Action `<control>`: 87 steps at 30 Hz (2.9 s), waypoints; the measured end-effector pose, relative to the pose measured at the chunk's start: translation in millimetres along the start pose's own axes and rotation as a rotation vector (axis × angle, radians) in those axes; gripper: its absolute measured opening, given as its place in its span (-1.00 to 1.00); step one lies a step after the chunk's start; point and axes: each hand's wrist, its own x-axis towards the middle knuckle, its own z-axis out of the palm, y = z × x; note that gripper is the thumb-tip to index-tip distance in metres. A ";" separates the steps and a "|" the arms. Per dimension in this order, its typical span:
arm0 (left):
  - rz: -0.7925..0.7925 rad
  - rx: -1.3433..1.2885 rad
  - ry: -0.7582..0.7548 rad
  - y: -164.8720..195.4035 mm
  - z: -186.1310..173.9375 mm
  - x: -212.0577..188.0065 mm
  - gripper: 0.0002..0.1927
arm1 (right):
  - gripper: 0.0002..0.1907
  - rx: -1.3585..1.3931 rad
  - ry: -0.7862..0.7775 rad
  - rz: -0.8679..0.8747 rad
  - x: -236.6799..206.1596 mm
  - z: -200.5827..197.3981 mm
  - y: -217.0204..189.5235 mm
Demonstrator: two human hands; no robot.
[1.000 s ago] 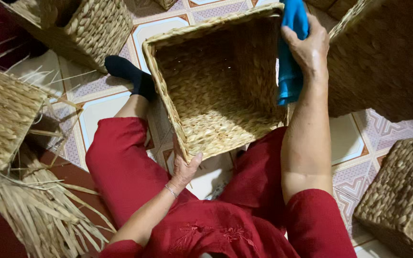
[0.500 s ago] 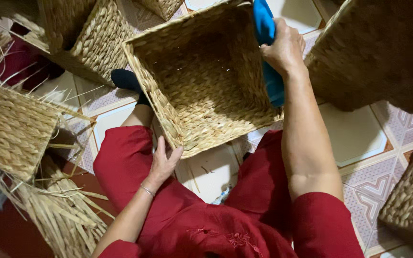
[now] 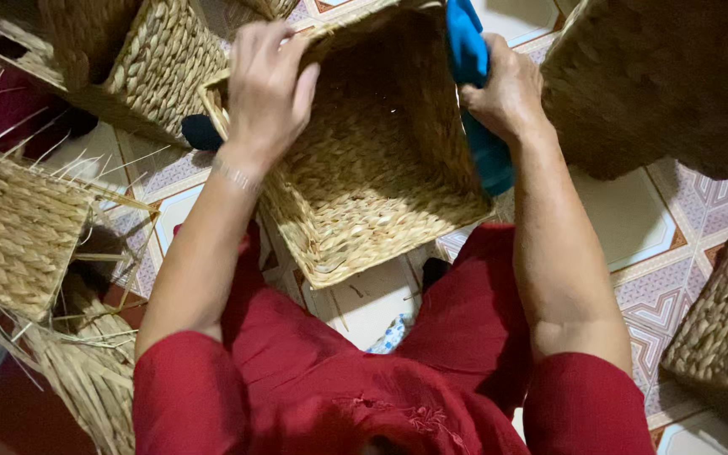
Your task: The person sits on the floor and wipes the exterior and interior of a woven basket using a blue cloth. They also use scissors to trim loose strands from the basket's edge.
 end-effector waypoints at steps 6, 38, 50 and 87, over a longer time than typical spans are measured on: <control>0.000 -0.028 -0.056 -13.6 58.2 24.0 -0.89 | -0.32 -0.001 0.048 -0.055 -16.0 -6.2 2.8; -1.206 -1.068 0.104 57.6 31.8 -207.2 -0.47 | -0.44 -0.066 0.104 -0.184 -35.4 -8.7 8.2; -1.116 -1.091 0.266 19.4 47.1 -174.5 -0.19 | -0.31 -0.246 -0.052 -0.247 -65.2 -20.3 23.8; -1.064 -1.098 0.270 37.9 44.2 -190.0 -0.34 | -0.28 -0.318 0.079 -0.392 -53.2 13.6 14.6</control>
